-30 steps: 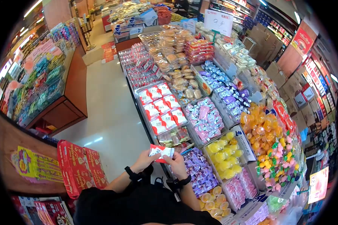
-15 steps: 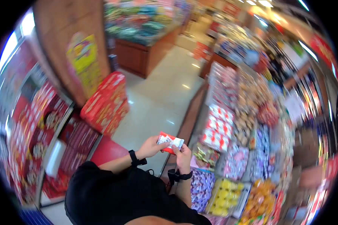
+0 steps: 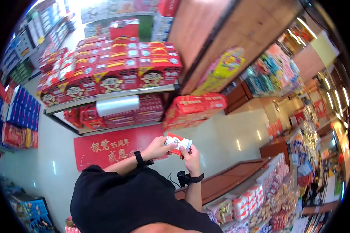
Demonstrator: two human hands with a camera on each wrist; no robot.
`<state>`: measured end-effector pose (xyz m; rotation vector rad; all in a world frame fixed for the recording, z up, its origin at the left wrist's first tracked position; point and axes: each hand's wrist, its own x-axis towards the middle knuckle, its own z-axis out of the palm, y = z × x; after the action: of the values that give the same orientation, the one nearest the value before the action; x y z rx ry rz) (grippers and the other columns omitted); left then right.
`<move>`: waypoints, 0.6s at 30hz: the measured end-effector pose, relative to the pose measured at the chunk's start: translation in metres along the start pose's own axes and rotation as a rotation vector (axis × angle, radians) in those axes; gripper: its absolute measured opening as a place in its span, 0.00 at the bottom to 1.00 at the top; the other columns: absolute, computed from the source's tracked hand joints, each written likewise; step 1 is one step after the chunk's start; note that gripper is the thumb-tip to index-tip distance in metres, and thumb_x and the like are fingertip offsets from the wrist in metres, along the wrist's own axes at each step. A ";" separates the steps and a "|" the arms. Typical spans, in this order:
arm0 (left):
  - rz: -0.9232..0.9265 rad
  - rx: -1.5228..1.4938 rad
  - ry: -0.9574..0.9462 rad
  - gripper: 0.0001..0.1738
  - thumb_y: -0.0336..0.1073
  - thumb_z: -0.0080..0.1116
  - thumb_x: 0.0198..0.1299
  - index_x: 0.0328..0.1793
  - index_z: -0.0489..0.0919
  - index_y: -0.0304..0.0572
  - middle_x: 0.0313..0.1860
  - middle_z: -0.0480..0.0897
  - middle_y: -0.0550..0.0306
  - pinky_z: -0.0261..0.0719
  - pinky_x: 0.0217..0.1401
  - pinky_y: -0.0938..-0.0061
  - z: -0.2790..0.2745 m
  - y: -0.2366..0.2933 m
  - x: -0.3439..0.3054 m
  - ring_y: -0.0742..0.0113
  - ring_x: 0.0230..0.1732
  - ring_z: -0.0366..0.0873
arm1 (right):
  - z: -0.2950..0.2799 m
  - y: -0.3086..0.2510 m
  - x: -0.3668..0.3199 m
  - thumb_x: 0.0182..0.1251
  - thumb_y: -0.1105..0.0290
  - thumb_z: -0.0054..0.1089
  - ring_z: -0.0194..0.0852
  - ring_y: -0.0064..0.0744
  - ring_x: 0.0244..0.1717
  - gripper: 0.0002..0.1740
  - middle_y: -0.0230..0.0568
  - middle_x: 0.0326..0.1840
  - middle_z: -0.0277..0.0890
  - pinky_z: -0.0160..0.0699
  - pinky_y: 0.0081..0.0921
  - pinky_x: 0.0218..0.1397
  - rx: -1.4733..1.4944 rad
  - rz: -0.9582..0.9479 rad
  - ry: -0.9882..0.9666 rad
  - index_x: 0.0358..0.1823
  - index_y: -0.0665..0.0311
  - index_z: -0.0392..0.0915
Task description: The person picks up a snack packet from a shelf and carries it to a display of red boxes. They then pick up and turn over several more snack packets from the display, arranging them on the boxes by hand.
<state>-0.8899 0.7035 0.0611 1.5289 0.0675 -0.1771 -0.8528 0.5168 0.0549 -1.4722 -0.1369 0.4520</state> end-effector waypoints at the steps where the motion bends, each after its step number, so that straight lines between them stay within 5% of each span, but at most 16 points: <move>1: -0.003 0.006 0.031 0.19 0.45 0.57 0.67 0.48 0.79 0.31 0.33 0.83 0.58 0.79 0.34 0.77 -0.021 -0.006 -0.007 0.76 0.29 0.80 | 0.022 0.003 0.009 0.68 0.65 0.63 0.67 0.16 0.24 0.12 0.28 0.29 0.76 0.68 0.17 0.28 -0.041 -0.012 -0.025 0.43 0.66 0.75; 9: -0.067 -0.001 0.264 0.19 0.45 0.58 0.66 0.49 0.80 0.32 0.28 0.82 0.60 0.79 0.29 0.76 -0.172 -0.018 -0.073 0.76 0.26 0.79 | 0.183 0.024 0.057 0.70 0.66 0.61 0.64 0.12 0.25 0.11 0.25 0.30 0.75 0.65 0.15 0.28 -0.148 0.020 -0.237 0.47 0.66 0.76; 15: -0.054 0.029 0.459 0.18 0.44 0.56 0.67 0.51 0.81 0.35 0.27 0.82 0.60 0.78 0.26 0.78 -0.253 -0.027 -0.119 0.78 0.25 0.79 | 0.277 0.044 0.090 0.72 0.69 0.57 0.72 0.15 0.40 0.14 0.31 0.42 0.78 0.73 0.17 0.44 -0.174 0.073 -0.506 0.53 0.68 0.74; 18: -0.143 -0.063 0.590 0.18 0.44 0.55 0.68 0.51 0.81 0.35 0.25 0.82 0.61 0.78 0.28 0.79 -0.277 -0.028 -0.143 0.78 0.24 0.79 | 0.322 0.059 0.111 0.73 0.68 0.56 0.73 0.15 0.38 0.14 0.31 0.41 0.78 0.74 0.16 0.40 -0.184 0.050 -0.659 0.55 0.68 0.72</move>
<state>-1.0163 0.9895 0.0441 1.4705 0.6454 0.1671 -0.8800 0.8583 0.0113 -1.4581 -0.6787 0.9763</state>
